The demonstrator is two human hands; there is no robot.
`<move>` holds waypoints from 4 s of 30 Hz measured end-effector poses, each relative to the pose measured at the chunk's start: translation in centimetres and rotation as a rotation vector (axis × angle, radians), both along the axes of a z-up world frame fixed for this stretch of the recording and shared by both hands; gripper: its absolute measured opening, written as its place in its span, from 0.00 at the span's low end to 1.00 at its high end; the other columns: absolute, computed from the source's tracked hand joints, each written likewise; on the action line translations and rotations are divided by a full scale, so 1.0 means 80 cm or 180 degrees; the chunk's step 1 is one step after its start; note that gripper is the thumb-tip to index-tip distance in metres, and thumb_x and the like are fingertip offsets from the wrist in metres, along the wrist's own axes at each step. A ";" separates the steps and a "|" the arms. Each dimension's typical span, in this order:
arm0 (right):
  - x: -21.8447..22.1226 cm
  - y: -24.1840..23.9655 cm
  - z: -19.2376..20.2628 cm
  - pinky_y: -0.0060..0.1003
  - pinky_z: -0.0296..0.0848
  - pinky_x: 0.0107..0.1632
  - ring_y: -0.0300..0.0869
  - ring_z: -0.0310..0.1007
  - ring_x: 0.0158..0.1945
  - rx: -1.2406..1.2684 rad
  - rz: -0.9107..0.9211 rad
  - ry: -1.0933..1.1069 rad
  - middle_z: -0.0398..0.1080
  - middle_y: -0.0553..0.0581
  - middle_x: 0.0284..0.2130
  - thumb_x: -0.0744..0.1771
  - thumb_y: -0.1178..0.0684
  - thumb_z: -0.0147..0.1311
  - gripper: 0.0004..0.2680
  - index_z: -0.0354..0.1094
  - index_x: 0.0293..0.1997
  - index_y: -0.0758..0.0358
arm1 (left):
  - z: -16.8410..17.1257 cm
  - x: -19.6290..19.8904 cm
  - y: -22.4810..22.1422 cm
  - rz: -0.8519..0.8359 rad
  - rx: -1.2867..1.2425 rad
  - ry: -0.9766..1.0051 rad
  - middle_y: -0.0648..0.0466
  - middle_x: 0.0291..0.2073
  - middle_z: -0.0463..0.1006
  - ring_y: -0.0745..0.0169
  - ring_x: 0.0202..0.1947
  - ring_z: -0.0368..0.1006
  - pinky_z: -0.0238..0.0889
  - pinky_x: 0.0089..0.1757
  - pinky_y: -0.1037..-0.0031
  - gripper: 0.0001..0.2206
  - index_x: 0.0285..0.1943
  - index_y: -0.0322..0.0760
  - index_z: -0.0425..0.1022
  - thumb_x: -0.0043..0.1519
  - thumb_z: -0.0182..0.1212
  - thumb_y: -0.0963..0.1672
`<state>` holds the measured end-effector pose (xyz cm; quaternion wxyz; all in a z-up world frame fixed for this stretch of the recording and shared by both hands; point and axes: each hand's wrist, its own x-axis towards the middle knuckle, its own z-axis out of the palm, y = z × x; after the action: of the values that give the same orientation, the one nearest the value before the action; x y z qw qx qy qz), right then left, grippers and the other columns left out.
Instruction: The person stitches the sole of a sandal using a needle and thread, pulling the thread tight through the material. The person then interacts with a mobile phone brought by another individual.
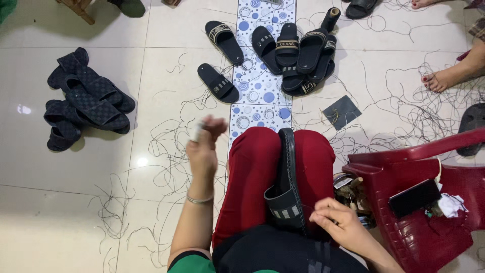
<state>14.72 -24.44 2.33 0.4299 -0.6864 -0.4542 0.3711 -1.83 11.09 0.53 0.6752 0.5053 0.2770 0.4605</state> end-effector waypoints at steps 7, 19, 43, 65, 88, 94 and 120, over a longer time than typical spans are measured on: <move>-0.022 0.048 -0.019 0.28 0.63 0.19 0.35 0.58 0.15 0.0503 -0.0665 0.1739 0.61 0.53 0.15 0.73 0.50 0.36 0.15 0.62 0.28 0.62 | -0.096 -0.039 0.060 0.0171 -0.2357 -0.0988 0.64 0.12 0.44 0.72 0.14 0.36 0.32 0.19 0.77 0.17 0.38 0.38 0.77 0.71 0.50 0.51; 0.012 0.019 -0.077 0.29 0.56 0.15 0.35 0.54 0.15 0.0073 -0.0784 0.2428 0.66 0.63 0.26 0.72 0.49 0.44 0.14 0.62 0.30 0.68 | -0.150 -0.071 0.070 -0.0428 -0.2439 -0.0327 0.62 0.14 0.43 0.67 0.14 0.41 0.57 0.21 0.69 0.18 0.34 0.41 0.75 0.71 0.50 0.53; -0.009 0.032 -0.071 0.28 0.50 0.16 0.32 0.51 0.16 -0.0131 -0.1054 0.2749 0.58 0.55 0.23 0.72 0.47 0.44 0.14 0.59 0.30 0.63 | -0.190 -0.081 0.033 -0.0327 -0.2698 -0.0109 0.62 0.14 0.43 0.67 0.13 0.40 0.52 0.20 0.71 0.17 0.34 0.40 0.74 0.71 0.50 0.51; 0.001 0.049 -0.072 0.27 0.48 0.13 0.32 0.50 0.14 -0.0262 -0.1114 0.2819 0.56 0.53 0.20 0.72 0.48 0.45 0.14 0.57 0.26 0.61 | -0.274 -0.072 0.010 -0.0922 -0.3285 -0.0770 0.65 0.11 0.50 0.72 0.09 0.45 0.44 0.18 0.75 0.17 0.35 0.41 0.76 0.70 0.53 0.52; 0.004 0.050 -0.070 0.26 0.48 0.14 0.32 0.49 0.14 -0.0291 -0.1014 0.2894 0.55 0.53 0.19 0.72 0.49 0.45 0.14 0.57 0.26 0.62 | -0.260 -0.068 0.007 -0.0776 -0.3237 -0.0696 0.64 0.10 0.51 0.72 0.08 0.46 0.45 0.17 0.75 0.17 0.34 0.39 0.76 0.70 0.53 0.52; 0.004 0.048 -0.075 0.27 0.47 0.14 0.32 0.48 0.15 -0.0285 -0.1047 0.2946 0.55 0.53 0.19 0.71 0.48 0.45 0.14 0.56 0.26 0.61 | -0.270 -0.070 0.009 -0.0868 -0.3233 -0.0764 0.64 0.10 0.52 0.72 0.08 0.47 0.47 0.17 0.75 0.16 0.35 0.40 0.76 0.70 0.53 0.52; 0.004 0.051 -0.064 0.28 0.50 0.14 0.32 0.49 0.14 -0.0339 -0.0972 0.2710 0.56 0.52 0.19 0.72 0.48 0.45 0.15 0.56 0.25 0.60 | -0.265 -0.067 0.006 -0.0728 -0.3232 -0.0636 0.65 0.10 0.50 0.72 0.09 0.45 0.43 0.17 0.75 0.16 0.34 0.42 0.74 0.69 0.53 0.52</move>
<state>15.06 -20.34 -2.77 0.5923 -0.5530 -0.1108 0.5754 -7.20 11.54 -20.67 0.9039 0.0954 0.3425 0.2377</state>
